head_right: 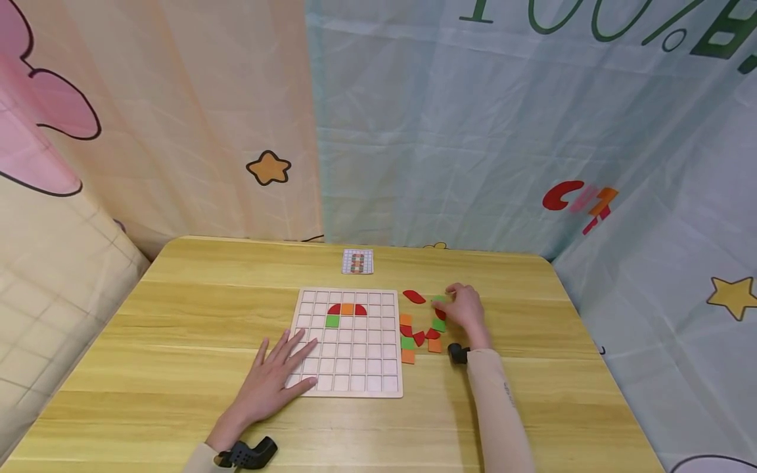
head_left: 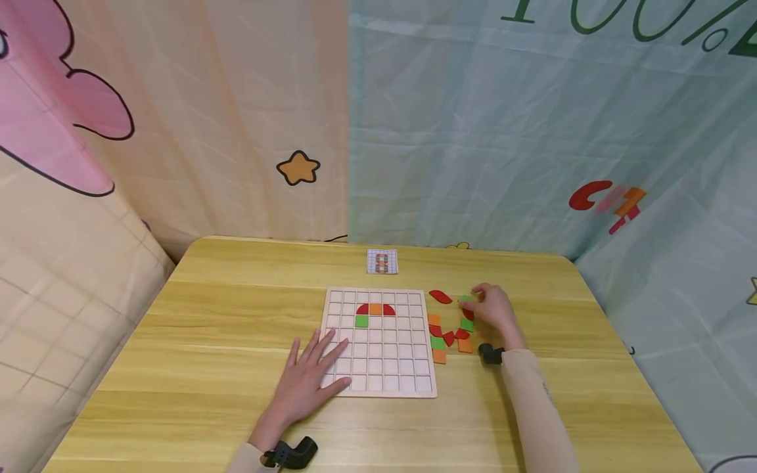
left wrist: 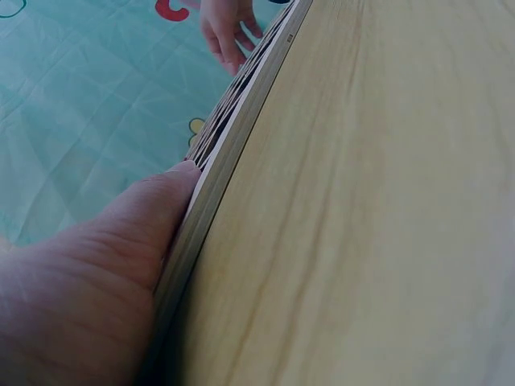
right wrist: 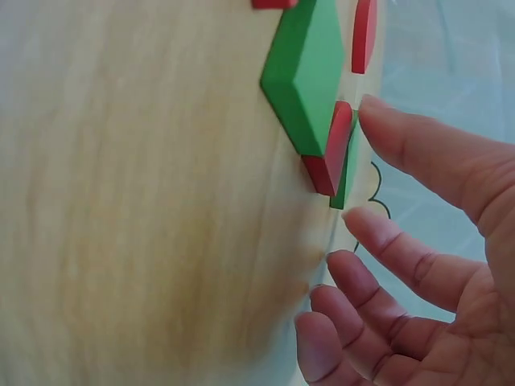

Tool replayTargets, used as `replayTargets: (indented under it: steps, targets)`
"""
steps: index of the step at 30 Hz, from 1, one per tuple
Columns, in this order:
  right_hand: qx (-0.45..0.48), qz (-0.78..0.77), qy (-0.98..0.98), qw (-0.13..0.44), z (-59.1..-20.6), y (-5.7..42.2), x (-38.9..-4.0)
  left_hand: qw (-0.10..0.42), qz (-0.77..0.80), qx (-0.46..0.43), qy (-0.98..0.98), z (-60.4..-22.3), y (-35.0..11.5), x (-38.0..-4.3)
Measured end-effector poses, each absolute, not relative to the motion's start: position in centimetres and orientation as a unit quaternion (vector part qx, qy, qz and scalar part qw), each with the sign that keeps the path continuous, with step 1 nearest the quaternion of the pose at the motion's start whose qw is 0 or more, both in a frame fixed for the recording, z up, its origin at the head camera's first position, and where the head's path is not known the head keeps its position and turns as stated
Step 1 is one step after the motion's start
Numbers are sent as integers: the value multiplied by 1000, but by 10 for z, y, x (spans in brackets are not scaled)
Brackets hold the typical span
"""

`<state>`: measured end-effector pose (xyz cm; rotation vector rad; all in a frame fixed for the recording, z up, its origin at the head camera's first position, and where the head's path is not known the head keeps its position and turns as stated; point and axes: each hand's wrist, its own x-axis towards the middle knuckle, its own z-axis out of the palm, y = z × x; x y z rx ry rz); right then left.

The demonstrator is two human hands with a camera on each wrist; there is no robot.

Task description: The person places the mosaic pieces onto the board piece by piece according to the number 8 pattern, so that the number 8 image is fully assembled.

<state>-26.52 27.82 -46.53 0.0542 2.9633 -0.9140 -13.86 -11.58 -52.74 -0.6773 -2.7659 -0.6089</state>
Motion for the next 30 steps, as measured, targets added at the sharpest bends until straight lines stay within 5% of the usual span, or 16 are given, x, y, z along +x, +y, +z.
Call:
replayTargets:
  steps: [30]
  targets:
    - [47, -385, 922, 8, -471, 280, -269, 94, -197, -226, -949, -528, -117, -139]
